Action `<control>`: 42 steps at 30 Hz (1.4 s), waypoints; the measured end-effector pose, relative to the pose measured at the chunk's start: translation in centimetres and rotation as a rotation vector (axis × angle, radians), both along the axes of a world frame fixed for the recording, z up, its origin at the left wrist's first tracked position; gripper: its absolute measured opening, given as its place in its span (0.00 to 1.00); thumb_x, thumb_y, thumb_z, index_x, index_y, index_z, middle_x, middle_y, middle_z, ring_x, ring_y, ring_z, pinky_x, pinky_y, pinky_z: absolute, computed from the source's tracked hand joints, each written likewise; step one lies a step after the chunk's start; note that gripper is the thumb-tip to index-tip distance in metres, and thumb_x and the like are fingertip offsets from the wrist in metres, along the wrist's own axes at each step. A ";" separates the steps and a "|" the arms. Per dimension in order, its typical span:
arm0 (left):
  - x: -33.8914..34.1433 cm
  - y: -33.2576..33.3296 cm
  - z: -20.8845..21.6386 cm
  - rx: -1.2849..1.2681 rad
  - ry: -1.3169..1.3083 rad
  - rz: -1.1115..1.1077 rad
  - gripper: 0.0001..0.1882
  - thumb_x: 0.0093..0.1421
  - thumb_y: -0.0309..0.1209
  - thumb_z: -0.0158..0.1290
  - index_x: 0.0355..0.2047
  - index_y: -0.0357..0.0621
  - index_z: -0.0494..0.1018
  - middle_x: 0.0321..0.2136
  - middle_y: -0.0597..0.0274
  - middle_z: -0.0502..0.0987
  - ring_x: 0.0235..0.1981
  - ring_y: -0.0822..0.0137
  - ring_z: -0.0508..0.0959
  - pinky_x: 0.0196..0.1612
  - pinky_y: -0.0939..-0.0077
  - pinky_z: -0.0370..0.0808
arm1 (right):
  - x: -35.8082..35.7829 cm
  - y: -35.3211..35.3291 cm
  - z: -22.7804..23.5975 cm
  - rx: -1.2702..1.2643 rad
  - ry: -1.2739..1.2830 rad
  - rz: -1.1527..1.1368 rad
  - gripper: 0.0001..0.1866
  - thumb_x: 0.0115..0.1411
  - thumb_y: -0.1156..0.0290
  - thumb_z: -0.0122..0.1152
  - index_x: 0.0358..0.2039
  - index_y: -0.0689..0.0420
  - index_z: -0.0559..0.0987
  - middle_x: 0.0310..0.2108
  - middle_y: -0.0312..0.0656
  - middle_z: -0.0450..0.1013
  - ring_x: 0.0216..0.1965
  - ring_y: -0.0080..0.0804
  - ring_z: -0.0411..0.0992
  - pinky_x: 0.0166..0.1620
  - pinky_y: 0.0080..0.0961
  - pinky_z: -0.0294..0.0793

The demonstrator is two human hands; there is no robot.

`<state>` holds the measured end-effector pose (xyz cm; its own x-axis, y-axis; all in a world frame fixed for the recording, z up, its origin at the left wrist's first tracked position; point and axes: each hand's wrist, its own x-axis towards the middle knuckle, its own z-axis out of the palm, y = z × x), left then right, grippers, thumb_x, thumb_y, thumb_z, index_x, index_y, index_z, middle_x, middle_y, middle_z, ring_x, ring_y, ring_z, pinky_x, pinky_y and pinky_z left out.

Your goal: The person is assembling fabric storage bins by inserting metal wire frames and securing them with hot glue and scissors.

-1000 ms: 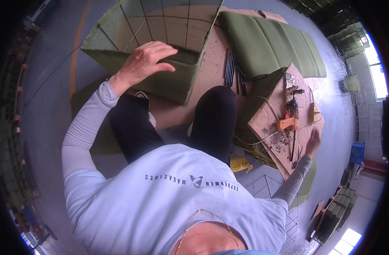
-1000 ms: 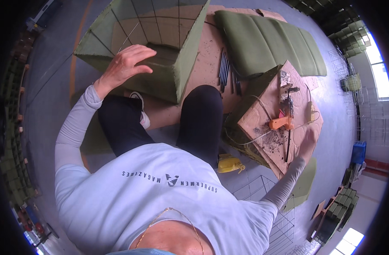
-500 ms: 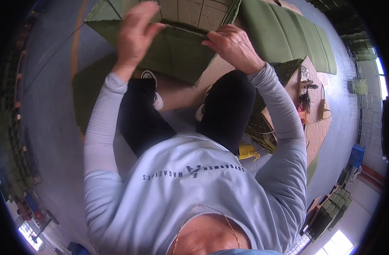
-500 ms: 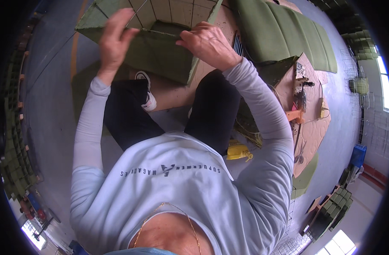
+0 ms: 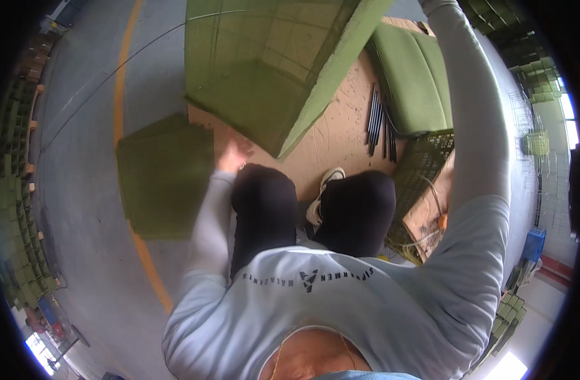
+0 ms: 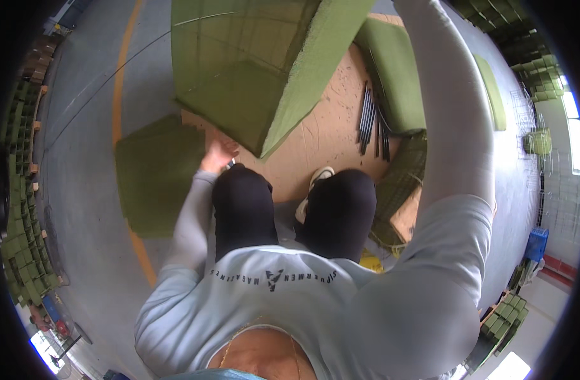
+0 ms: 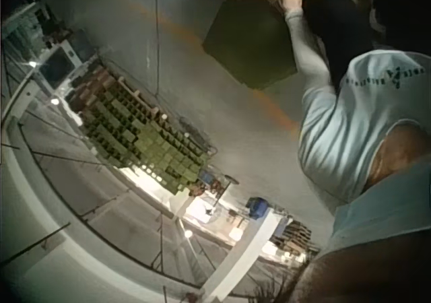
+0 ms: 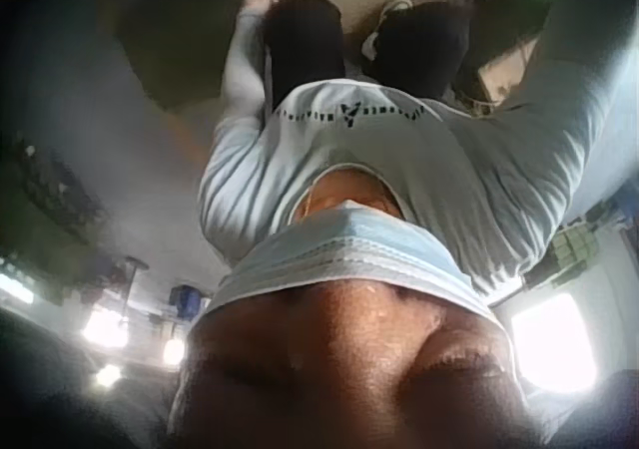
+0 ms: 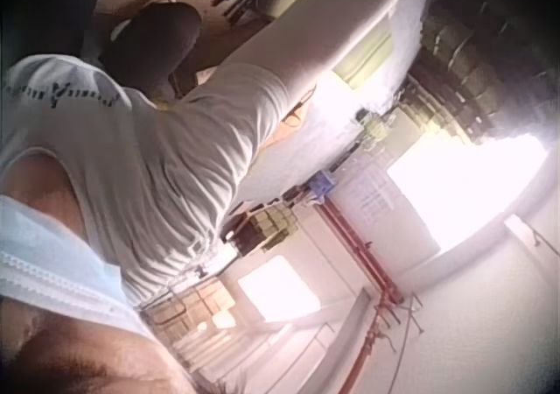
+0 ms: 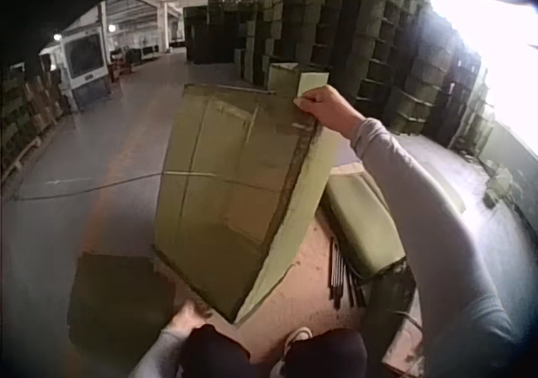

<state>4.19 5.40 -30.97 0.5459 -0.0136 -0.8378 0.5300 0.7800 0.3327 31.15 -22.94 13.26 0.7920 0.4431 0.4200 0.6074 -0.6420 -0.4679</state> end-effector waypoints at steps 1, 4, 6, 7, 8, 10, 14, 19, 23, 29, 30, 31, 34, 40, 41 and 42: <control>0.0 -0.5 0.5 -0.110 -0.262 0.089 0.41 0.62 0.60 0.33 0.64 0.42 0.47 0.64 0.51 0.50 0.64 0.55 0.52 0.65 0.56 0.46 | 1.1 0.2 0.2 0.048 -0.023 0.007 0.16 0.60 0.62 0.56 0.28 0.65 0.79 0.20 0.35 0.74 0.22 0.18 0.67 0.28 0.23 0.67; 2.0 2.1 2.5 -0.049 -0.537 0.238 0.35 0.65 0.55 0.31 0.62 0.40 0.52 0.62 0.51 0.55 0.62 0.54 0.57 0.63 0.55 0.55 | 3.7 0.1 -0.6 0.292 0.158 -0.052 0.18 0.61 0.60 0.56 0.27 0.65 0.80 0.21 0.35 0.74 0.23 0.18 0.67 0.29 0.22 0.68; 3.3 4.6 5.2 0.104 -0.512 0.194 0.28 0.68 0.45 0.35 0.60 0.38 0.55 0.59 0.51 0.60 0.59 0.54 0.63 0.61 0.59 0.61 | 4.2 -1.0 -0.9 0.376 0.135 -0.143 0.19 0.62 0.59 0.55 0.27 0.65 0.81 0.23 0.36 0.75 0.25 0.21 0.70 0.30 0.24 0.69; 3.4 6.8 6.0 0.130 -0.641 0.169 0.26 0.67 0.41 0.39 0.59 0.37 0.56 0.58 0.51 0.62 0.57 0.56 0.65 0.59 0.60 0.64 | 4.6 -1.4 -1.1 0.407 0.131 -0.203 0.20 0.62 0.59 0.54 0.28 0.65 0.80 0.23 0.37 0.75 0.26 0.22 0.71 0.30 0.25 0.70; 4.6 7.5 9.1 0.188 -0.537 0.163 0.25 0.66 0.39 0.41 0.59 0.37 0.57 0.57 0.52 0.64 0.56 0.59 0.66 0.58 0.62 0.65 | 5.0 -2.8 -1.1 0.399 0.115 -0.203 0.20 0.62 0.59 0.54 0.28 0.65 0.80 0.23 0.37 0.75 0.26 0.22 0.71 0.30 0.25 0.70; 7.2 11.2 14.3 0.343 -0.381 -0.010 0.26 0.65 0.42 0.44 0.57 0.36 0.61 0.55 0.53 0.67 0.54 0.61 0.69 0.57 0.68 0.66 | 5.7 -5.0 -0.6 0.578 0.231 -0.266 0.17 0.59 0.60 0.59 0.28 0.63 0.79 0.23 0.38 0.74 0.27 0.26 0.72 0.31 0.26 0.71; 12.1 19.6 23.6 0.411 -0.480 -0.379 0.22 0.64 0.42 0.45 0.50 0.36 0.69 0.45 0.54 0.75 0.43 0.64 0.77 0.48 0.70 0.74 | 6.3 -8.8 -3.2 0.797 0.396 -0.393 0.15 0.57 0.60 0.62 0.30 0.62 0.76 0.25 0.40 0.74 0.28 0.33 0.74 0.32 0.30 0.74; 16.0 21.5 28.6 0.499 -0.480 -0.497 0.23 0.62 0.43 0.48 0.48 0.34 0.70 0.43 0.53 0.76 0.41 0.66 0.78 0.46 0.71 0.75 | 4.1 -10.9 -11.0 0.895 0.643 -0.486 0.19 0.58 0.62 0.60 0.37 0.68 0.73 0.32 0.45 0.73 0.32 0.34 0.74 0.34 0.33 0.77; 18.2 21.9 28.3 0.466 -0.361 -0.606 0.26 0.61 0.45 0.49 0.47 0.32 0.69 0.42 0.50 0.76 0.41 0.66 0.78 0.46 0.72 0.74 | 3.1 -12.7 -16.0 0.907 0.831 -0.405 0.19 0.59 0.61 0.59 0.38 0.67 0.73 0.34 0.45 0.73 0.33 0.33 0.75 0.35 0.33 0.78; 21.1 24.1 27.0 0.986 -0.370 -0.525 0.39 0.59 0.52 0.50 0.55 0.27 0.60 0.52 0.42 0.68 0.51 0.60 0.72 0.51 0.70 0.71 | 4.2 -11.4 -17.5 0.908 0.878 -0.373 0.22 0.62 0.55 0.54 0.41 0.65 0.73 0.34 0.41 0.74 0.33 0.31 0.74 0.36 0.24 0.76; 20.5 25.1 27.5 0.875 -0.400 -0.484 0.44 0.59 0.58 0.46 0.60 0.30 0.54 0.59 0.45 0.60 0.57 0.61 0.66 0.58 0.70 0.64 | 4.1 -10.6 -17.5 0.922 0.816 -0.373 0.23 0.64 0.55 0.50 0.42 0.67 0.73 0.34 0.43 0.74 0.34 0.31 0.74 0.35 0.22 0.75; 19.7 23.4 26.8 0.860 -0.414 -0.500 0.44 0.59 0.58 0.46 0.60 0.30 0.54 0.59 0.45 0.60 0.57 0.61 0.66 0.58 0.70 0.64 | 3.8 -13.1 -18.6 0.920 0.802 -0.396 0.23 0.64 0.55 0.50 0.42 0.67 0.73 0.34 0.43 0.74 0.34 0.31 0.74 0.35 0.22 0.75; 13.6 16.6 24.3 0.878 -0.817 -0.091 0.47 0.60 0.63 0.36 0.64 0.35 0.46 0.65 0.50 0.47 0.65 0.62 0.50 0.64 0.66 0.49 | 1.3 -19.0 -26.7 0.564 0.297 -0.243 0.25 0.65 0.53 0.45 0.38 0.65 0.76 0.30 0.40 0.73 0.35 0.25 0.71 0.40 0.22 0.70; 9.5 16.3 23.8 0.725 -0.822 -0.139 0.44 0.62 0.61 0.36 0.65 0.38 0.44 0.66 0.58 0.45 0.66 0.65 0.45 0.66 0.69 0.44 | -2.5 -13.2 -25.9 0.758 0.348 -0.336 0.24 0.67 0.55 0.43 0.34 0.65 0.76 0.28 0.36 0.73 0.27 0.22 0.70 0.32 0.21 0.71; 9.9 16.1 25.0 0.728 -0.829 -0.147 0.44 0.62 0.61 0.36 0.65 0.38 0.44 0.66 0.58 0.45 0.66 0.65 0.45 0.66 0.69 0.44 | -2.1 -13.1 -23.9 0.766 0.342 -0.340 0.24 0.67 0.55 0.43 0.34 0.65 0.76 0.28 0.36 0.73 0.27 0.22 0.70 0.32 0.21 0.71; 10.8 16.2 25.7 0.764 -0.817 -0.149 0.45 0.61 0.61 0.37 0.64 0.35 0.44 0.66 0.56 0.45 0.67 0.64 0.45 0.66 0.69 0.44 | -1.5 -12.6 -22.1 0.805 0.464 -0.332 0.24 0.66 0.55 0.44 0.35 0.66 0.76 0.29 0.38 0.74 0.28 0.24 0.71 0.34 0.24 0.73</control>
